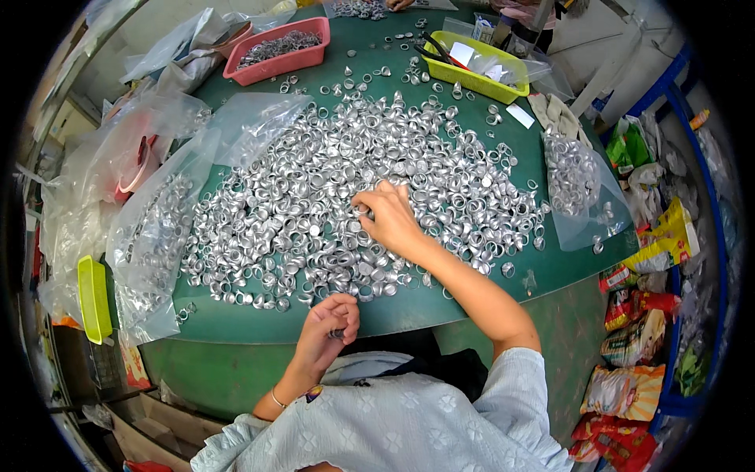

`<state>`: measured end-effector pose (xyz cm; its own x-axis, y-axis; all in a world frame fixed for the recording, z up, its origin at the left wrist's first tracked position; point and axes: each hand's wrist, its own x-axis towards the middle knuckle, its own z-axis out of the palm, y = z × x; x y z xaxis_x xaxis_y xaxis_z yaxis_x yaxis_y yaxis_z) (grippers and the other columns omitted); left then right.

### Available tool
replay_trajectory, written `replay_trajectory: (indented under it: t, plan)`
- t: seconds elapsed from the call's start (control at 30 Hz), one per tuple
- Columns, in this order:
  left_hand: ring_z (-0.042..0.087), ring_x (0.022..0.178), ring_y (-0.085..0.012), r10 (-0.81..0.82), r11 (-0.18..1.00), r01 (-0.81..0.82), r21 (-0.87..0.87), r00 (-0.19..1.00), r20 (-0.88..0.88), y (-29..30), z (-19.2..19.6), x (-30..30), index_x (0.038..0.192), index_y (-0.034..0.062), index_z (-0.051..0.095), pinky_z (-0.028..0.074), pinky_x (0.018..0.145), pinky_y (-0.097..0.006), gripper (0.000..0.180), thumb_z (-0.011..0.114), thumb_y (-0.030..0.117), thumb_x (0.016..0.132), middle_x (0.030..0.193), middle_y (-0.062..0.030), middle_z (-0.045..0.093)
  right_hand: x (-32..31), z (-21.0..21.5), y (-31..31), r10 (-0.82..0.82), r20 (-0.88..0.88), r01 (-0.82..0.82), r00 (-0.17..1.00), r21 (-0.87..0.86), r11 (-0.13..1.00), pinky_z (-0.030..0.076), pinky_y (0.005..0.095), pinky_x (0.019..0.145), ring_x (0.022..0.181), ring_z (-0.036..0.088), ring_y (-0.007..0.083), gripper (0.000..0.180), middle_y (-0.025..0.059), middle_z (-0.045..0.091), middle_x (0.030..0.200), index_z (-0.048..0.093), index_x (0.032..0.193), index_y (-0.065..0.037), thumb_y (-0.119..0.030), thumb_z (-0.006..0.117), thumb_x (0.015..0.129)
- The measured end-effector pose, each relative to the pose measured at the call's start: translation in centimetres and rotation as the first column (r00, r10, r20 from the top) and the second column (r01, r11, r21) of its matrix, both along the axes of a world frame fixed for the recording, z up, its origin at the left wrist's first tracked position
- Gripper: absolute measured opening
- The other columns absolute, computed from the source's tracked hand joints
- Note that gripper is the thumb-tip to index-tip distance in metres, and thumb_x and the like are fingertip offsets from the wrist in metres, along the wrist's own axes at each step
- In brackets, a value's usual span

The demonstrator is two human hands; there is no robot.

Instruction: The person sorts through a large pile of small silver-colored metal rings on a green work table, picking them up and grouping them.

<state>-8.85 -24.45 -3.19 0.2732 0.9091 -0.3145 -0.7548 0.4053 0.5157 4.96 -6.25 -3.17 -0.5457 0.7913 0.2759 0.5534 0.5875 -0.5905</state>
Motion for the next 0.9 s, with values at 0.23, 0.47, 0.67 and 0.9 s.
replay_trajectory:
  t: [0.23,0.47,0.67,0.9]
  plan:
    - [0.048,0.061,-0.0113,-0.028,1.000,0.028,0.014,1.000,-0.009,0.4,0.2,0.2,0.104,-0.0005,0.054,0.039,0.053,-0.023,0.031,0.045,-0.008,0.075,0.078,-0.0058,0.054,-0.4,-0.1,0.3,-0.024,-0.029,0.023,0.999,-0.031,0.999,0.028,0.0360,0.084,0.081,0.050,0.0185,0.021,-0.0012,0.062,0.069,0.063,0.093,-0.009,-0.011,0.069,0.072]
    - [0.051,0.067,-0.0110,0.077,0.996,-0.061,0.072,0.964,-0.255,2.7,1.6,-0.8,0.121,0.0001,0.047,0.043,0.055,-0.022,0.033,0.047,0.002,0.088,0.098,-0.0090,0.058,1.3,2.3,-1.5,-0.155,-0.549,-0.200,0.821,-0.531,0.824,0.045,0.0261,0.075,0.080,0.058,0.0095,0.025,0.0030,0.065,0.082,0.060,0.101,-0.003,-0.004,0.067,0.077]
    - [0.052,0.070,-0.0077,-0.029,0.992,0.051,0.118,0.983,-0.182,7.6,3.0,-0.9,0.120,0.0000,0.049,0.047,0.059,-0.023,0.035,0.050,0.022,0.093,0.099,-0.0048,0.059,1.0,4.9,-4.7,0.005,-0.348,-0.133,0.937,-0.346,0.929,0.046,0.0292,0.072,0.077,0.059,0.0190,0.024,0.0079,0.062,0.079,0.065,0.096,-0.003,-0.002,0.069,0.072]
    - [0.050,0.065,-0.0075,0.005,0.995,0.029,0.091,0.934,-0.357,10.3,3.0,-1.0,0.113,0.0023,0.053,0.046,0.055,-0.023,0.027,0.051,0.018,0.092,0.086,-0.0047,0.058,2.8,7.0,-3.3,-0.038,-0.219,0.018,0.975,-0.094,0.995,0.045,0.0316,0.069,0.076,0.056,0.0227,0.017,0.0094,0.064,0.077,0.066,0.085,-0.001,0.001,0.069,0.068]
